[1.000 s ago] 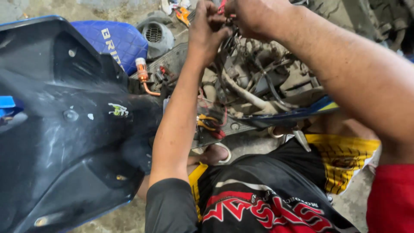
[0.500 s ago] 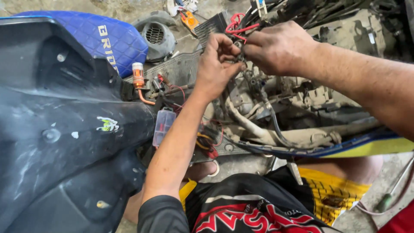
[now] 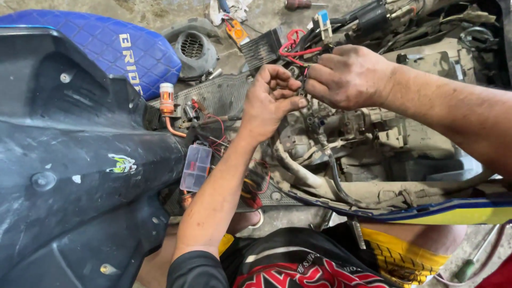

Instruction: The person works on the engine area of a motorcycle, using pliers to strip and twist wires. They connect a small black component to the wiring harness and secure it with electrical tape. The person also handles a black plastic cover and adjusts various parts within the engine bay.

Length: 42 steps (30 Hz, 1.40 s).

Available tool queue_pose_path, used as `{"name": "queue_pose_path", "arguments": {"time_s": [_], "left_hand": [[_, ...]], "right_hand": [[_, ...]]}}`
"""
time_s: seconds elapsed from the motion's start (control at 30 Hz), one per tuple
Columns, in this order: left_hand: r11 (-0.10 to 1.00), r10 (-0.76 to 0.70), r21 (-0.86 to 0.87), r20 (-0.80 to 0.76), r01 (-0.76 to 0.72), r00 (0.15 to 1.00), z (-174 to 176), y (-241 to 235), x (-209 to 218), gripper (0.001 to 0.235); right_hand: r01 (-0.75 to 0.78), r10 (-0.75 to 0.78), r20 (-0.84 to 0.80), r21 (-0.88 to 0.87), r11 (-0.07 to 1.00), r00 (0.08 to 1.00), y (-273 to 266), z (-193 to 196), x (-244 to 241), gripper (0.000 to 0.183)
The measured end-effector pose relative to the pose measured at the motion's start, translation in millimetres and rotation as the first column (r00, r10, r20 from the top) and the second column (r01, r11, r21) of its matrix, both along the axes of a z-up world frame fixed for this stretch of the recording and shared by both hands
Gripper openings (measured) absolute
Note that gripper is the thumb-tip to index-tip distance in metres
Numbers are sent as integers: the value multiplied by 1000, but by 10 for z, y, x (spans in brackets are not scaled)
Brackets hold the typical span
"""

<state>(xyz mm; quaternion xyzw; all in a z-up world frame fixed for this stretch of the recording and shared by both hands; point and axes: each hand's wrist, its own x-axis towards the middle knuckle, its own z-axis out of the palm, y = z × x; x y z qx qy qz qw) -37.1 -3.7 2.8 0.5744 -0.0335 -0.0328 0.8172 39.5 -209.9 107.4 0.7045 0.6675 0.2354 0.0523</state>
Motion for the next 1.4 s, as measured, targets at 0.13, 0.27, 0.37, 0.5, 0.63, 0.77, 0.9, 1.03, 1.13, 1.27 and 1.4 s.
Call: {"name": "queue_pose_path", "arguments": {"time_s": [0.13, 0.27, 0.37, 0.5, 0.63, 0.77, 0.9, 1.03, 1.13, 1.27, 1.4], "left_hand": [[998, -13, 63, -27, 14, 1000, 81, -36, 3, 54], [967, 21, 256, -11, -18, 1000, 38, -79, 4, 36], [946, 33, 315, 120, -70, 992, -11, -125, -39, 32], [928, 49, 365, 82, -76, 995, -74, -161, -72, 30], [912, 21, 401, 148, -80, 989, -62, -157, -76, 30], [934, 20, 352, 117, -60, 993, -61, -154, -32, 31], [979, -36, 202, 8, 34, 999, -17, -143, 7, 42], [985, -42, 167, -14, 43, 999, 8, -121, -10, 45], [964, -52, 265, 123, 17, 991, 121, -98, -73, 42], [916, -44, 400, 176, -31, 983, 133, -105, -111, 38], [908, -19, 407, 268, -96, 963, 126, -107, -127, 41]], "right_hand": [[59, -59, -5, 11, 998, 998, 55, 8, -77, 29], [597, -856, -376, -613, 516, 354, 176, 222, -235, 26], [685, -764, -644, -576, 445, -45, 76, 239, -359, 17], [797, -187, -886, -464, 387, -425, 117, 126, -646, 30], [846, -65, -903, -421, 327, -424, 188, -127, -712, 34], [883, 119, -895, -390, 262, -430, 255, -217, -776, 16], [843, -70, -905, -418, 339, -421, 125, -198, -734, 17], [833, -568, -812, -403, 379, -134, -83, -28, -556, 17], [819, -592, -803, -298, 490, 62, 53, 216, -500, 6], [763, -657, -749, -371, 529, 92, 98, 252, -529, 20], [710, -777, -616, -487, 508, 133, 179, 275, -478, 24]]}}
